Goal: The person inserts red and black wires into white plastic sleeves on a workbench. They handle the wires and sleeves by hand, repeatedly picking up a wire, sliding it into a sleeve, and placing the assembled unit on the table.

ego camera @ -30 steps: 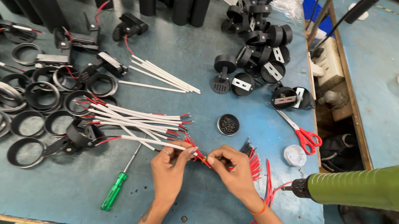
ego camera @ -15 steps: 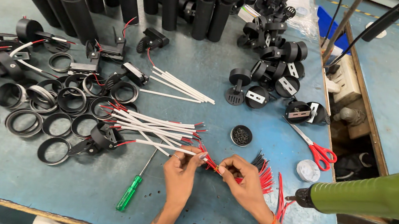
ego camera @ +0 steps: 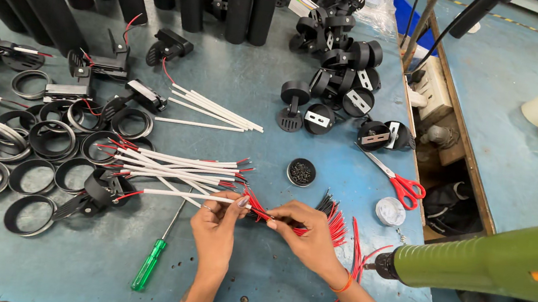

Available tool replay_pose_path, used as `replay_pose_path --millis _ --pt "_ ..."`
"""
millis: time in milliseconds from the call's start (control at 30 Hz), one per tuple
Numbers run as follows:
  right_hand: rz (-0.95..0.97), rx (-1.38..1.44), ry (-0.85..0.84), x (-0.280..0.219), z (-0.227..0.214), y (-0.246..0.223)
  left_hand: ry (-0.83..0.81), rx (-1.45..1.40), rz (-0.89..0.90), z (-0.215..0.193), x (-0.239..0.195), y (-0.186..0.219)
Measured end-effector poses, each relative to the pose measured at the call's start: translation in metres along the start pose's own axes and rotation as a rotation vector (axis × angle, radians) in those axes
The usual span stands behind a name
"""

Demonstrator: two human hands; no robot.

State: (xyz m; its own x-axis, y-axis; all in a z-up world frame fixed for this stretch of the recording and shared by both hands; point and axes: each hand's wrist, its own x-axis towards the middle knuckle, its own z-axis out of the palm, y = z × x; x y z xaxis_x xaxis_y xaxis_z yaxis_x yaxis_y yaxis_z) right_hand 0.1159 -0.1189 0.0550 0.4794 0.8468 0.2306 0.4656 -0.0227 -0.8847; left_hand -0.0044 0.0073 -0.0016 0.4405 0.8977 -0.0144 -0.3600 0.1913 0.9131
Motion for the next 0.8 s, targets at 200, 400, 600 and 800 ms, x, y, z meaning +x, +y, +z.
replay_pose_path --millis 200,400,600,800 --pt "-0.015 0.029 -0.044 -0.001 -0.004 0.0 0.02 -0.014 -0.003 -0.001 0.001 0.003" --pt "-0.018 -0.038 0.0 0.0 -0.002 0.004 0.008 -0.027 -0.02 0.0 0.0 0.003" --pt "0.017 0.012 -0.003 -0.001 -0.001 0.004 0.007 -0.039 -0.03 0.001 0.001 0.002" --pt "0.026 0.027 -0.001 0.001 0.0 -0.005 0.037 0.059 0.012 -0.009 0.025 0.017"
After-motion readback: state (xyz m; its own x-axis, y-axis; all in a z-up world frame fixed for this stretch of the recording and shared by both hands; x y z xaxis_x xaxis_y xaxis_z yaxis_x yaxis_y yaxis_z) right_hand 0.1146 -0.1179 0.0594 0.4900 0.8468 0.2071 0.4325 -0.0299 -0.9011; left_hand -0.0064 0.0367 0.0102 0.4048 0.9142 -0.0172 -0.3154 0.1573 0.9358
